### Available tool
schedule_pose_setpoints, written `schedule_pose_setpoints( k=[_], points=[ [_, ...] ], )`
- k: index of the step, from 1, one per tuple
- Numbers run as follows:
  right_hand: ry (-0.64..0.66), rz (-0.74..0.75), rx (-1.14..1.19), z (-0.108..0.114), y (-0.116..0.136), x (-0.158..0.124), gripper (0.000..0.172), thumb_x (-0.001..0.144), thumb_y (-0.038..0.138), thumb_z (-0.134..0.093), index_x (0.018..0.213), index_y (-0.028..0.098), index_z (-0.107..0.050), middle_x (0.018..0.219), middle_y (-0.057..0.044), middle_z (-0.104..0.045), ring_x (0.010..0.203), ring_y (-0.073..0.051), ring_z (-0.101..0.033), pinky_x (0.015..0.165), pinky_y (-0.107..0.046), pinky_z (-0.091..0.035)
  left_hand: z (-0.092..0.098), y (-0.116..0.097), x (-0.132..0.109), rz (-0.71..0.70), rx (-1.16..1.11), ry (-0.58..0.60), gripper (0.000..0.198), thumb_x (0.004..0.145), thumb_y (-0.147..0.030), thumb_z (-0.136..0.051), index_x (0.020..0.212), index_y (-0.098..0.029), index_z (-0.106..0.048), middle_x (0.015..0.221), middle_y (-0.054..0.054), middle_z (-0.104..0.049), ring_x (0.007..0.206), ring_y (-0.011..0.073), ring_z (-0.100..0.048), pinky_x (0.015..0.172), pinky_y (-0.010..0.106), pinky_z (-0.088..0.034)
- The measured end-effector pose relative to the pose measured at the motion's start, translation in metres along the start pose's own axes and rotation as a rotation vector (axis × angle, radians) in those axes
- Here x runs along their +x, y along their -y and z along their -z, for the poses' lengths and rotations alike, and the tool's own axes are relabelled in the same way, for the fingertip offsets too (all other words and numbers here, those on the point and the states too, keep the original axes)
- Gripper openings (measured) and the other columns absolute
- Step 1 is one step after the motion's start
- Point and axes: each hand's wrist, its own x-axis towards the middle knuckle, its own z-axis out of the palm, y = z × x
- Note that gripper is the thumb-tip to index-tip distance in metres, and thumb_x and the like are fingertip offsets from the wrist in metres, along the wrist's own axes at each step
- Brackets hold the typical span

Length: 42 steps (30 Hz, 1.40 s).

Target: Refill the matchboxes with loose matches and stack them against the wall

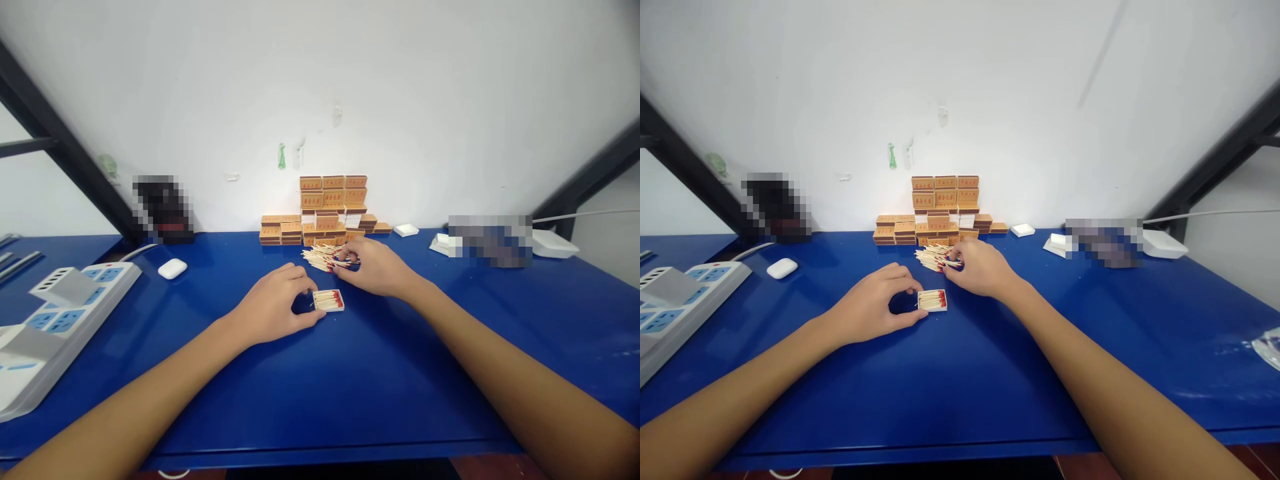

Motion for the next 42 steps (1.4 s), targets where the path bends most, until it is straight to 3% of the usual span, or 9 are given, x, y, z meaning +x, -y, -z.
schedule_pose_setpoints(
  k=[8,13,20,24,29,42],
  points=[
    [0.167,-0.096,-0.065,0.01,0.003,-0.003,0.008,0.084,0.027,-0.065,0.083,0.02,-0.07,0.092,-0.008,-0.073,0.077,-0.021,-0.063,0.065,-0.03,-0.038,0.0,0.0,-0.001,0.006,0.002,0.001,0.029,0.092,-0.044,-0.073,0.106,-0.018,-0.071,0.098,0.007,-0.069,0.095,0.0249,-0.061,0.085,0.041,-0.053],
    [0.22,-0.126,-0.085,0.019,-0.001,-0.009,0.006,0.083,0.025,-0.067,0.08,0.021,-0.069,0.09,-0.008,-0.074,0.078,-0.023,-0.063,0.065,-0.032,-0.039,0.0,0.0,0.0,0.004,0.002,0.002,0.028,0.093,-0.044,-0.072,0.107,-0.019,-0.071,0.098,0.007,-0.068,0.095,0.0248,-0.061,0.084,0.04,-0.053],
    [0.176,-0.045,-0.096,0.018,-0.006,-0.01,0.019,0.087,0.037,-0.069,0.095,0.019,-0.068,0.097,-0.009,-0.071,0.083,-0.024,-0.064,0.069,-0.033,-0.041,0.0,-0.001,0.0,-0.002,0.004,-0.011,0.027,0.092,-0.043,-0.073,0.103,-0.018,-0.071,0.096,0.006,-0.069,0.092,0.0238,-0.06,0.081,0.039,-0.052],
    [0.244,-0.067,-0.065,0.016,-0.002,-0.008,0.012,0.092,0.03,-0.063,0.087,0.02,-0.068,0.092,-0.008,-0.072,0.079,-0.022,-0.063,0.067,-0.032,-0.04,0.001,0.0,0.0,0.01,0.002,-0.006,0.028,0.092,-0.043,-0.073,0.105,-0.018,-0.071,0.096,0.006,-0.069,0.092,0.0239,-0.061,0.082,0.039,-0.052],
    [0.325,-0.091,-0.023,0.019,0.001,-0.009,0.009,0.088,0.022,-0.065,0.08,0.02,-0.067,0.087,-0.007,-0.073,0.079,-0.022,-0.064,0.067,-0.031,-0.04,0.001,0.0,0.0,0.001,0.012,-0.002,0.028,0.092,-0.043,-0.073,0.104,-0.019,-0.071,0.096,0.007,-0.069,0.093,0.0244,-0.061,0.083,0.04,-0.053],
    [0.411,-0.002,0.082,0.02,-0.007,-0.014,0.014,0.09,0.032,-0.065,0.081,0.021,-0.066,0.071,-0.001,-0.064,0.061,-0.016,-0.051,0.058,-0.031,-0.033,0.0,0.0,0.0,0.02,0.008,0.002,0.028,0.092,-0.044,-0.073,0.103,-0.018,-0.072,0.096,0.006,-0.069,0.093,0.0238,-0.06,0.082,0.04,-0.052]
  ],
)
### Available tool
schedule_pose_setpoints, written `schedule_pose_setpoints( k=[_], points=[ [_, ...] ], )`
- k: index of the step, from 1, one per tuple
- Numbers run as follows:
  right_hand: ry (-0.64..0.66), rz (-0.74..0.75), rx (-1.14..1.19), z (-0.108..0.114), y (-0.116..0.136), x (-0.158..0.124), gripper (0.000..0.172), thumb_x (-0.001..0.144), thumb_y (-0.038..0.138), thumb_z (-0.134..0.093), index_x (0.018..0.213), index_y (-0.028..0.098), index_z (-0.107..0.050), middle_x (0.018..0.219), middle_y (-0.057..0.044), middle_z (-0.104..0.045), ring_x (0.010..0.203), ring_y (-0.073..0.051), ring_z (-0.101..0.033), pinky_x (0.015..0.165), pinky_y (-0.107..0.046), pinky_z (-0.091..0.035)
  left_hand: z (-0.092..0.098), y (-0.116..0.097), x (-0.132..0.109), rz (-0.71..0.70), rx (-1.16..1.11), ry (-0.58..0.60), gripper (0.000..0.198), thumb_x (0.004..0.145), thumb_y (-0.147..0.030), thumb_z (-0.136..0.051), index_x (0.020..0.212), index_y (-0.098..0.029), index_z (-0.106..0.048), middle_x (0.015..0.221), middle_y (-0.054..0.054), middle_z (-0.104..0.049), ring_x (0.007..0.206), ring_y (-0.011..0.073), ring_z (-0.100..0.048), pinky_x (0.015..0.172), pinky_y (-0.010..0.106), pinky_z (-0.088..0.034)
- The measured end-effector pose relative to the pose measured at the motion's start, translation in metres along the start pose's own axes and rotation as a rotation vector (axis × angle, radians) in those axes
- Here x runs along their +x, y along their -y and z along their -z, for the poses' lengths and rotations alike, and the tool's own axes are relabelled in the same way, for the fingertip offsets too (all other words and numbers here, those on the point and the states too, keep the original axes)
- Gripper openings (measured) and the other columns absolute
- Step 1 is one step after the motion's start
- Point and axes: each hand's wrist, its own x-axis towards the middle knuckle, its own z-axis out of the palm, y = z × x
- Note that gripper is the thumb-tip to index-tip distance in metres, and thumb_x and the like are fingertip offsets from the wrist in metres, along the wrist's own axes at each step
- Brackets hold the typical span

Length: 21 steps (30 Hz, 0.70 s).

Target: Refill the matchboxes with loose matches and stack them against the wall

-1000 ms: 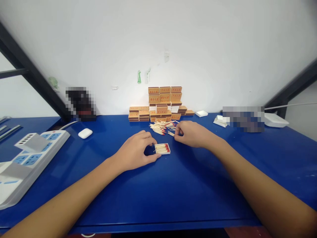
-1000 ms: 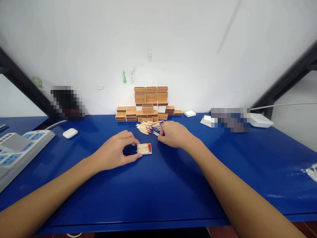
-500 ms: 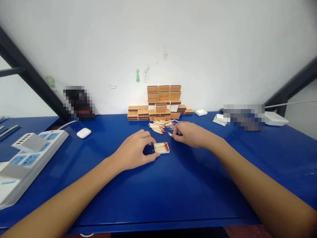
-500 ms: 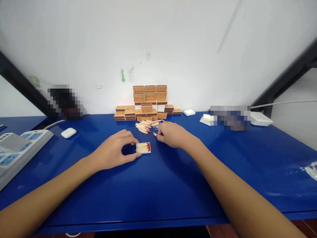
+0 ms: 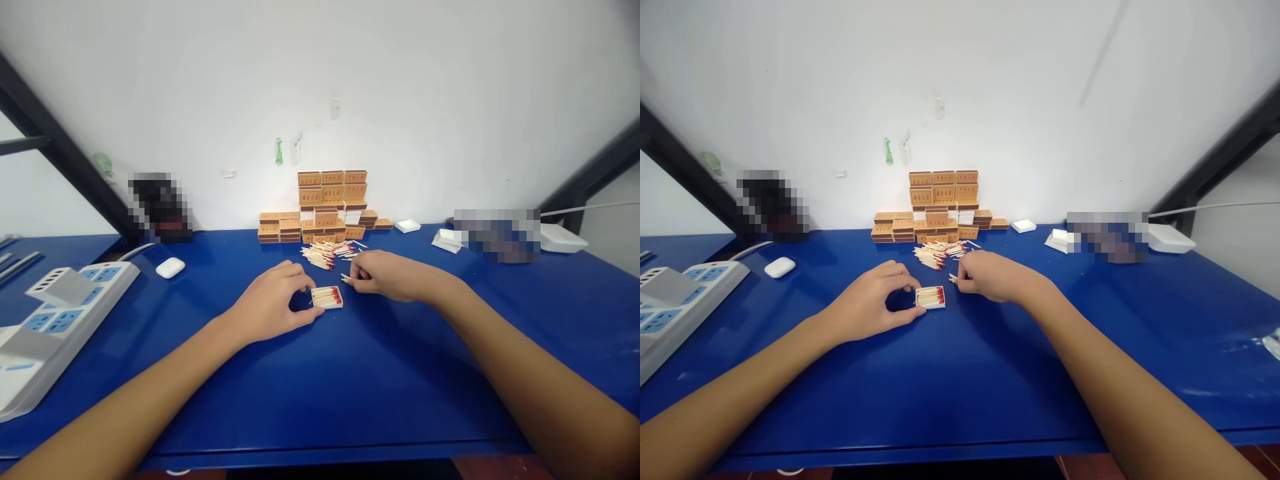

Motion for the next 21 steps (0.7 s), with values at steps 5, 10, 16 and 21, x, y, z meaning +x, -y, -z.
schedule_pose_setpoints(
  k=[5,10,16,21],
  points=[
    [-0.034,0.039,0.035,-0.001,0.0,-0.003,0.009,0.084,0.026,-0.069,0.078,0.022,-0.063,0.071,0.0,-0.061,0.061,-0.015,-0.048,0.058,-0.03,-0.03,0.0,0.0,0.0,-0.002,-0.001,-0.001,0.027,0.092,-0.043,-0.073,0.102,-0.018,-0.071,0.097,0.006,-0.069,0.093,0.0237,-0.06,0.082,0.04,-0.052],
    [-0.078,0.173,0.107,-0.001,0.01,-0.006,0.012,0.09,0.031,-0.063,0.083,0.021,-0.062,0.078,0.0,-0.062,0.068,-0.016,-0.049,0.062,-0.029,-0.034,0.0,0.0,0.0,-0.012,-0.002,-0.009,0.026,0.091,-0.043,-0.074,0.101,-0.019,-0.071,0.094,0.006,-0.068,0.091,0.0237,-0.06,0.081,0.039,-0.051],
    [-0.052,0.282,0.103,-0.01,0.045,-0.012,0.006,0.087,0.018,-0.065,0.083,0.019,-0.061,0.088,-0.002,-0.064,0.074,-0.015,-0.054,0.067,-0.026,-0.037,-0.001,-0.001,-0.001,-0.041,-0.001,-0.002,0.022,0.091,-0.039,-0.073,0.092,-0.017,-0.067,0.092,0.006,-0.066,0.09,0.0236,-0.059,0.079,0.038,-0.051],
    [0.002,0.296,0.025,-0.009,0.05,-0.016,0.008,0.088,0.013,-0.066,0.082,0.018,-0.064,0.088,-0.004,-0.067,0.072,-0.015,-0.056,0.065,-0.026,-0.036,-0.002,-0.003,-0.001,-0.042,-0.016,-0.005,0.022,0.09,-0.038,-0.074,0.093,-0.018,-0.066,0.092,0.005,-0.066,0.091,0.0232,-0.059,0.08,0.038,-0.051]
  ],
)
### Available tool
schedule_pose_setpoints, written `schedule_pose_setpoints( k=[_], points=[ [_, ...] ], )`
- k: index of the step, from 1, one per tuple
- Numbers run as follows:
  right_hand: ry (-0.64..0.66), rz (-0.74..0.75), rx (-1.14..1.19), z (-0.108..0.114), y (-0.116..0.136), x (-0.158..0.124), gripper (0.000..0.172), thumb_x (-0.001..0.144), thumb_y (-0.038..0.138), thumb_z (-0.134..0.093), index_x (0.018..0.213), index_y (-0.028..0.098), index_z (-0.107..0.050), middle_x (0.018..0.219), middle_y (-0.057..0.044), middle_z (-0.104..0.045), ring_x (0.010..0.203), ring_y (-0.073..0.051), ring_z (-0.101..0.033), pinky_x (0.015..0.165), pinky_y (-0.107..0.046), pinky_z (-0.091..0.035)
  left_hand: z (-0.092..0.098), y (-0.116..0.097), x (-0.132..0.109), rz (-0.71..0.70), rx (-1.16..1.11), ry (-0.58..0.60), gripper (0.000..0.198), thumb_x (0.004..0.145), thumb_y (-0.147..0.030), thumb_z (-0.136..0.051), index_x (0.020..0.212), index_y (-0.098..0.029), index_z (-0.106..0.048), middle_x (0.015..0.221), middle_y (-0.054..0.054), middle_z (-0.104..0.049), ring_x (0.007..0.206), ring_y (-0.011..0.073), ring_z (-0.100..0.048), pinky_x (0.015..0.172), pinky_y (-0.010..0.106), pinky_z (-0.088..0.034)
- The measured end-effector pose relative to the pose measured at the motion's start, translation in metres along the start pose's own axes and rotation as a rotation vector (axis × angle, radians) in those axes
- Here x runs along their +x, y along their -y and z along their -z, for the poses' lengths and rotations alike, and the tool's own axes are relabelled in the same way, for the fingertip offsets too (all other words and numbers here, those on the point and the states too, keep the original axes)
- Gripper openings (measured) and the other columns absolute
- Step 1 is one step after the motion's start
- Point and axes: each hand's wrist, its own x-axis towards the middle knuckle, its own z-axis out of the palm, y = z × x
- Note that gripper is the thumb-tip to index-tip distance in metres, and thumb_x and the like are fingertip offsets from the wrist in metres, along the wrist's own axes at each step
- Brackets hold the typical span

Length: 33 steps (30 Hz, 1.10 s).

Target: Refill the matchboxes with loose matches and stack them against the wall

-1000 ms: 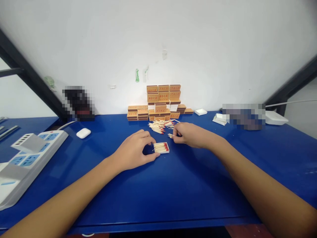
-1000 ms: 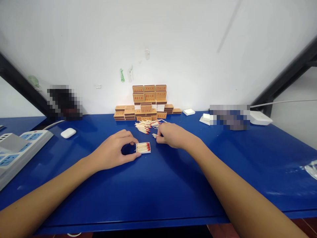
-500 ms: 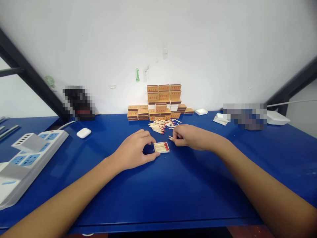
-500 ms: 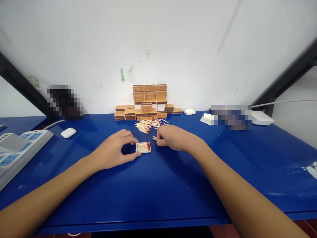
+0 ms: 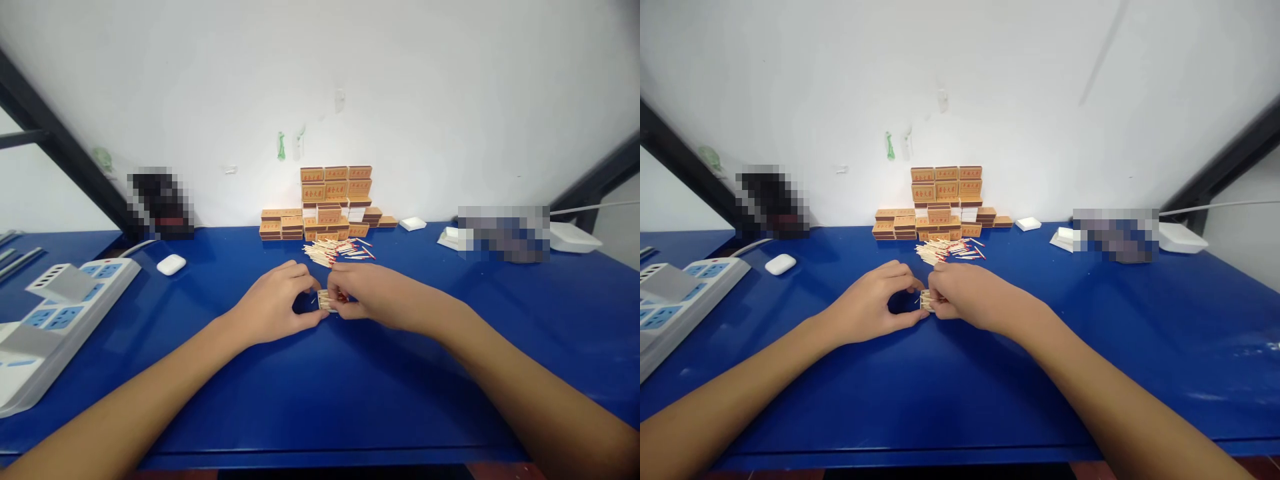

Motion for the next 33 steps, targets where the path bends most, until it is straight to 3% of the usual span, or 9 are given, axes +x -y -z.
schedule_pose_setpoints(
  k=[6,17,23,33],
  points=[
    [-0.061,0.019,0.005,0.004,-0.01,-0.006,0.012,0.097,0.029,-0.064,0.094,0.019,-0.07,0.092,-0.004,-0.07,0.078,-0.017,-0.058,0.068,-0.028,-0.039,0.0,0.0,0.001,0.009,-0.004,-0.006,0.023,0.091,-0.039,-0.075,0.095,-0.018,-0.068,0.092,0.005,-0.067,0.09,0.0226,-0.059,0.079,0.037,-0.051],
    [-0.156,0.047,-0.002,0.003,-0.022,-0.003,0.013,0.096,0.024,-0.062,0.086,0.02,-0.069,0.086,-0.002,-0.066,0.074,-0.015,-0.052,0.067,-0.028,-0.035,0.001,0.0,0.001,0.009,0.009,-0.006,0.025,0.091,-0.042,-0.075,0.097,-0.018,-0.069,0.091,0.004,-0.066,0.088,0.0222,-0.059,0.078,0.037,-0.051],
    [-0.127,0.047,0.042,0.003,-0.017,-0.005,0.007,0.093,0.021,-0.063,0.092,0.021,-0.07,0.087,-0.001,-0.066,0.075,-0.014,-0.053,0.066,-0.027,-0.036,0.001,0.001,0.001,0.021,0.01,0.0,0.025,0.091,-0.042,-0.075,0.098,-0.018,-0.069,0.093,0.005,-0.067,0.09,0.0225,-0.059,0.08,0.038,-0.051],
    [-0.132,-0.009,0.037,0.001,-0.016,-0.006,0.007,0.092,0.02,-0.061,0.086,0.02,-0.065,0.085,-0.001,-0.065,0.073,-0.014,-0.051,0.065,-0.028,-0.035,0.002,0.0,0.001,0.019,-0.001,0.003,0.024,0.091,-0.041,-0.075,0.098,-0.019,-0.07,0.092,0.005,-0.067,0.09,0.0228,-0.059,0.08,0.038,-0.051]
  ],
)
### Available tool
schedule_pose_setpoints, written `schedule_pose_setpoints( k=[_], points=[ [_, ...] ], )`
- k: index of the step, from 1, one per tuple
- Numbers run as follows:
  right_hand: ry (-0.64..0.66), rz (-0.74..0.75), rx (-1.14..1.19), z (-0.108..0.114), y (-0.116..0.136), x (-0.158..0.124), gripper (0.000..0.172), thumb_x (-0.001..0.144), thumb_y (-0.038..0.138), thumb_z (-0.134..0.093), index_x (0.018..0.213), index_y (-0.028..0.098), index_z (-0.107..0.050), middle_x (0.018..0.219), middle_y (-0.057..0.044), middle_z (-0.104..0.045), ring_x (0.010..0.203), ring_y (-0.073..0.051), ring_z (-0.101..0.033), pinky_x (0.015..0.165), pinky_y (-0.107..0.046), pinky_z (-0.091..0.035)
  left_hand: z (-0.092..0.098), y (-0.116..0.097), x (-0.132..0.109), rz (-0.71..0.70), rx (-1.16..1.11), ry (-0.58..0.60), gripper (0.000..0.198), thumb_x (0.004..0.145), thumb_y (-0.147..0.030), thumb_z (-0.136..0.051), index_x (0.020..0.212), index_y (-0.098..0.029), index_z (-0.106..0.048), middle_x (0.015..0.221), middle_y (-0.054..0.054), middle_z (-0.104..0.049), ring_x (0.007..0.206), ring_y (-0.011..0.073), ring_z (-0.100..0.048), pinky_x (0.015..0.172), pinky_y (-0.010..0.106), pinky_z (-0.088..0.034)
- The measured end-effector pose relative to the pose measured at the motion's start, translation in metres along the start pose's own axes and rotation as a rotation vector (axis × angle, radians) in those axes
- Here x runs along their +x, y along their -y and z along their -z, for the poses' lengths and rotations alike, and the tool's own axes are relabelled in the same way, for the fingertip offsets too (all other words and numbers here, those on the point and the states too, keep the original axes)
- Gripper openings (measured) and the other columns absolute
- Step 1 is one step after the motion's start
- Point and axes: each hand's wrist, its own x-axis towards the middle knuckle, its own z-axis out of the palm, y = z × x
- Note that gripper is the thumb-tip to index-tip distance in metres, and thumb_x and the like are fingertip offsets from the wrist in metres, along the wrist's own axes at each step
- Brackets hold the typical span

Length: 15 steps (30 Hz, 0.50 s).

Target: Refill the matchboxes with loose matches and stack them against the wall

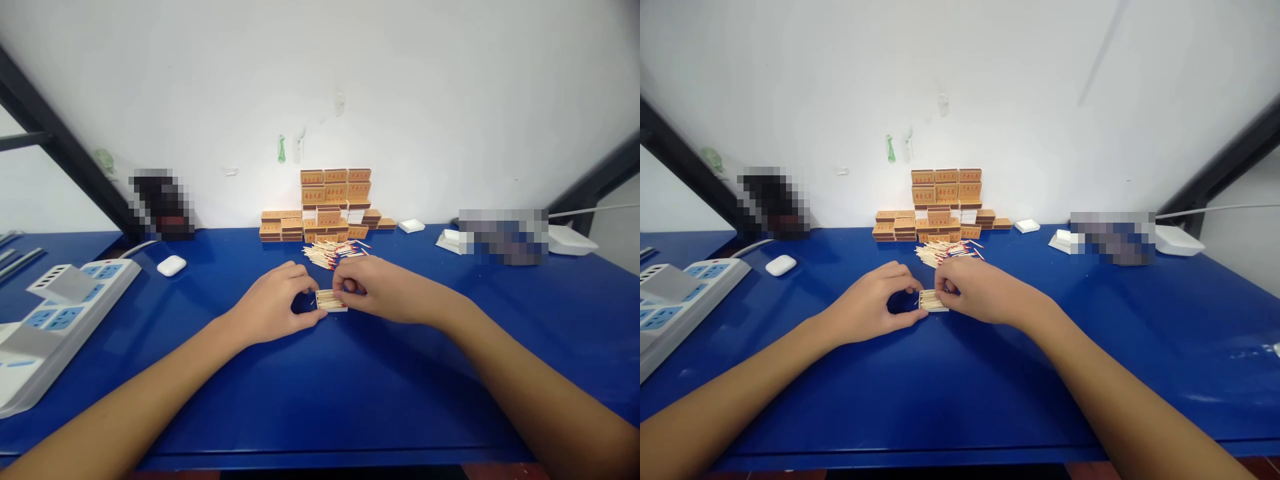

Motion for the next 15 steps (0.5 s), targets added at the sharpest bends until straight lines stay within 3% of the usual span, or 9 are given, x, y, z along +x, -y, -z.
schedule_pose_setpoints(
  k=[15],
  points=[
    [0.026,-0.029,0.005,0.0006,0.0019,-0.0012,0.013,0.094,0.027,-0.062,0.083,0.02,-0.063,0.081,-0.001,-0.063,0.069,-0.014,-0.048,0.062,-0.029,-0.032,-0.0001,0.0,0.0001,0.0,0.003,-0.005,0.024,0.091,-0.042,-0.075,0.097,-0.019,-0.069,0.093,0.005,-0.067,0.091,0.0231,-0.06,0.08,0.038,-0.051]
  ],
)
